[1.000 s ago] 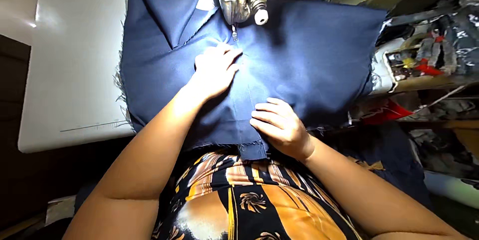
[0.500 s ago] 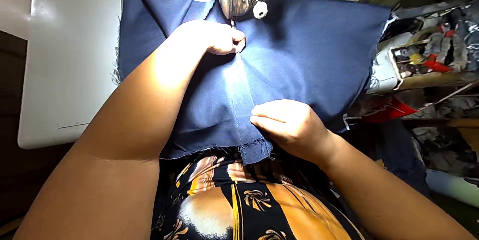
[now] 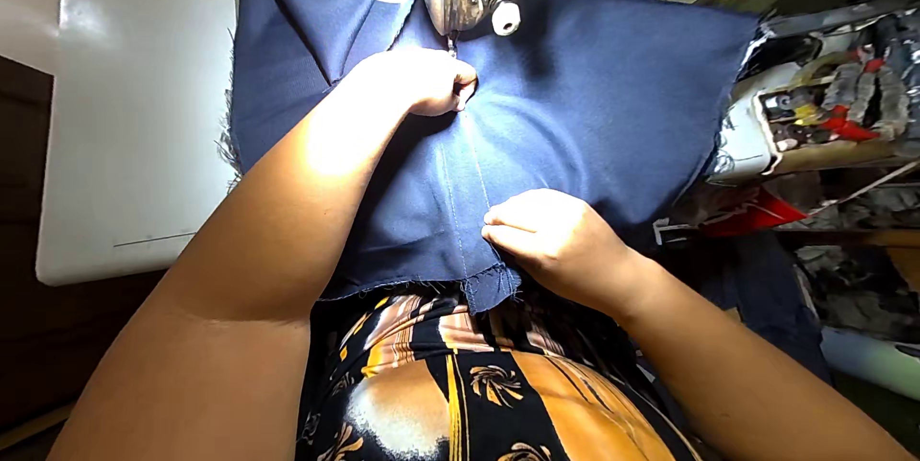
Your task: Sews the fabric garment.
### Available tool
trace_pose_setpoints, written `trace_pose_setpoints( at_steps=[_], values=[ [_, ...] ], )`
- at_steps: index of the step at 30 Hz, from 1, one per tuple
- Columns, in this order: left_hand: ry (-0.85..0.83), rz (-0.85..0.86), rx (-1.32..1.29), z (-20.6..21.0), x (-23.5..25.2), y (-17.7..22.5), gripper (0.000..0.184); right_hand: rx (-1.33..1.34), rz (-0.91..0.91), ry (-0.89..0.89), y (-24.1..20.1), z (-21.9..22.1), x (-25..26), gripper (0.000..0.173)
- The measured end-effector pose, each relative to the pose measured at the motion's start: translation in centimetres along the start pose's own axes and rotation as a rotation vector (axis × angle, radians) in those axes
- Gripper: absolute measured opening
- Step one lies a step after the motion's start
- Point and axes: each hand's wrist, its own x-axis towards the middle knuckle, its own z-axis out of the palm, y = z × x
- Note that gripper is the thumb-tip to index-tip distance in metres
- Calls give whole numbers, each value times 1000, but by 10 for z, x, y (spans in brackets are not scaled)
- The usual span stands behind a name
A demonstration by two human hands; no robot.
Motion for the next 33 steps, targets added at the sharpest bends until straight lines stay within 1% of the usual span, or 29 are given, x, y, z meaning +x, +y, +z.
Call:
trace_pose_setpoints(
  at_steps=[3, 4, 6, 8, 10, 12, 14, 20, 26, 33],
  values=[
    [104, -33, -65, 9, -5, 2, 15, 9, 3, -2, 1, 4, -3, 22],
    [171, -55, -102, 15, -8, 3, 16, 12, 5, -2, 2, 5, -3, 22],
    [373, -110, -139, 32, -17, 10, 19, 18, 10, -3, 3, 9, -5, 22],
    [613, -141, -89, 59, -27, 23, 20, 23, 28, -4, 4, 13, -8, 23],
    [725, -169, -49, 86, -36, 37, 33, 39, 52, -3, 4, 16, -10, 23],
    [710, -235, -62, 106, -43, 47, 48, 51, 60, -5, 5, 16, -11, 23],
    [662, -293, -93, 112, -46, 50, 55, 60, 59, -9, 5, 16, -11, 23],
    [616, -291, -121, 108, -43, 45, 57, 71, 82, -5, 5, 15, -7, 24],
    [625, -301, -112, 108, -40, 42, 58, 70, 109, 3, 6, 17, -6, 24],
    [622, -276, -98, 96, -29, 27, 62, 102, 175, 56, 18, 21, 2, 25]
  ],
)
